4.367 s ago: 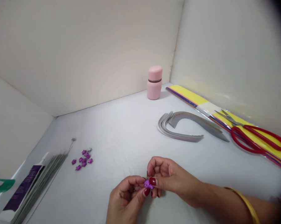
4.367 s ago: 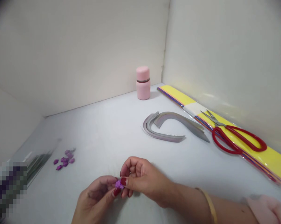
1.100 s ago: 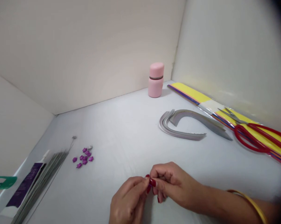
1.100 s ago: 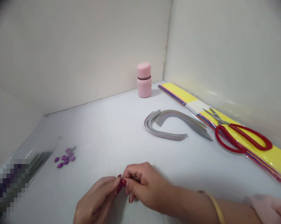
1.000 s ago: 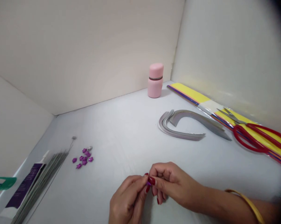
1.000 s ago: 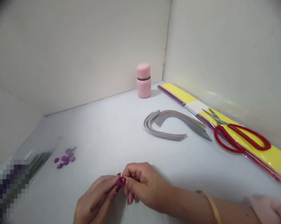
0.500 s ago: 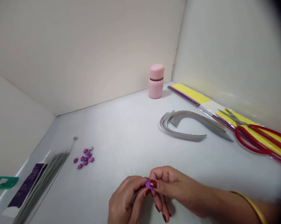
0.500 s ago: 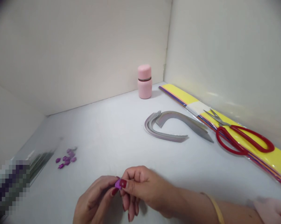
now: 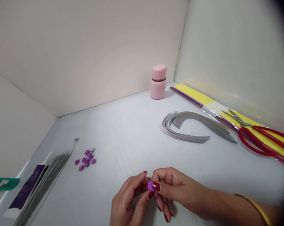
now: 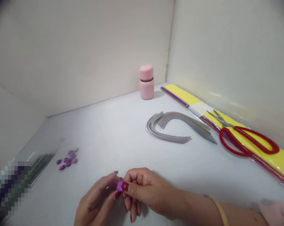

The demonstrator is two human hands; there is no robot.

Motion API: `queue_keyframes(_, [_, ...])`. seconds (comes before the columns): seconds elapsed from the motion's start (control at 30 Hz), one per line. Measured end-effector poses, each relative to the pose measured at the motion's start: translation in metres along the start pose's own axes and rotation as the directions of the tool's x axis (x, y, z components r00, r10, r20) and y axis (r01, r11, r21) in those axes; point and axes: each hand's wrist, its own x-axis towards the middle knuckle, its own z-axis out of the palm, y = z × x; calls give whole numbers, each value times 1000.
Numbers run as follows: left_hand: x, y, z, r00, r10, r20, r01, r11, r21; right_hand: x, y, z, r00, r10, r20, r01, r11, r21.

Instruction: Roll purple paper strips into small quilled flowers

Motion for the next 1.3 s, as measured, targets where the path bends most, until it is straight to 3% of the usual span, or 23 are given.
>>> queue_keyframes(0.1, [0,0,-1,999,-3,41,4,1000,-23,-1,-1,0,1000,-12,-10,12,998,-63])
queue_keyframes(0.27, [1,0,-5,992,-111,66,116,990,-81,-3,1,-2,998,-54,-30,48,985,-164])
queue_keyframes(0.4, [3,1,-7,986,-73,147,76,997,-14,-3,4,-4,998,-60,-28,54,980,-190])
queue_keyframes(0.6, [3,1,-6,992,16,124,-16,1000,0,-3,3,-5,998,-49,40,56,979,-198])
queue_keyframes(0.77, [2,0,-4,994,-3,110,9,998,-59,-4,2,-6,997,-80,13,81,972,-220])
queue_keyframes(0.93, [-1,-3,-4,991,-87,105,93,994,-58,-5,1,-6,979,-201,-30,171,894,-414])
queue_keyframes(1.07, [-1,-2,-5,992,-64,110,71,996,-55,-5,4,-5,987,-159,-13,146,933,-328])
queue_keyframes(1.2, [-2,0,-3,983,-174,56,179,979,-92,-3,6,-5,991,-129,-30,119,966,-230])
queue_keyframes(1.3, [-5,-1,1,947,-322,4,316,926,-207,-1,5,-5,986,-158,-51,139,952,-271])
